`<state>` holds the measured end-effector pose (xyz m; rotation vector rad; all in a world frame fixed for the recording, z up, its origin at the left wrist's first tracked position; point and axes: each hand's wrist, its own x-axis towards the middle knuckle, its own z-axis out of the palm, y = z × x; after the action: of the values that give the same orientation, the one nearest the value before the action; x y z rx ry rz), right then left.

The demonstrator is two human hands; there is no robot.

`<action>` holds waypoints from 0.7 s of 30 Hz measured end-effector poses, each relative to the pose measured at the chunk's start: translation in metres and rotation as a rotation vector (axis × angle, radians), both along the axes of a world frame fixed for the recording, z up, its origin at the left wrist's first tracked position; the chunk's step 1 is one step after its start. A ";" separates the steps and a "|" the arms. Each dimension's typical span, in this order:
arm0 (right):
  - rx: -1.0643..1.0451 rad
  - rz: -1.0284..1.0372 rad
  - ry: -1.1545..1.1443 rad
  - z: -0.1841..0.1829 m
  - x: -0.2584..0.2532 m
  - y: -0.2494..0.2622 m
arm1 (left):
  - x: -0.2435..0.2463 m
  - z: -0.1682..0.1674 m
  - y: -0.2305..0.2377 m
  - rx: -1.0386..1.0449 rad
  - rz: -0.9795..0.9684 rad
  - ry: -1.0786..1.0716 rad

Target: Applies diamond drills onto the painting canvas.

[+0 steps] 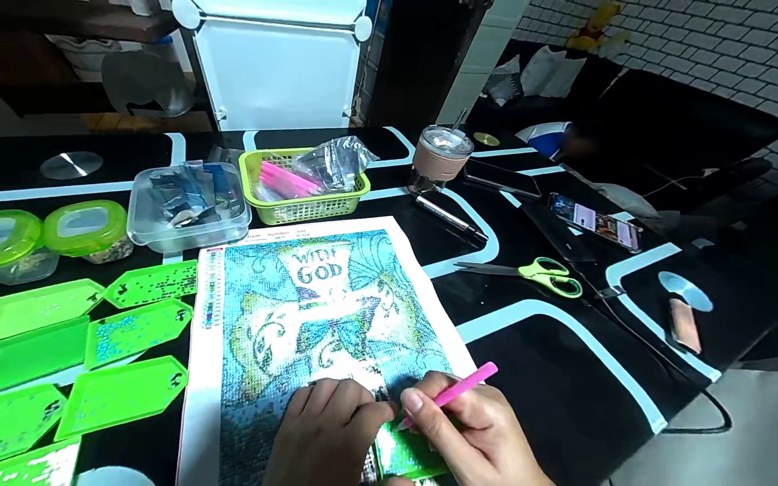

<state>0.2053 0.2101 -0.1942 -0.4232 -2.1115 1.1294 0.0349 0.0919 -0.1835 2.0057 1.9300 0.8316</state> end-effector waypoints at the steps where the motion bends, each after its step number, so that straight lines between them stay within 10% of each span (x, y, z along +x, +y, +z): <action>1: 0.007 -0.007 -0.003 -0.001 0.000 0.000 | 0.000 -0.001 0.000 0.009 0.006 0.005; 13: 0.062 -0.009 -0.009 -0.003 -0.001 -0.001 | 0.002 -0.002 0.001 0.028 0.018 0.020; 21: -0.401 -0.251 0.070 0.013 0.016 0.033 | 0.000 0.003 0.002 -0.060 -0.010 -0.036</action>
<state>0.2216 0.2431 -0.1808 -0.7987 -1.7108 1.3920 0.0349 0.0934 -0.1807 1.9507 1.9009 0.7926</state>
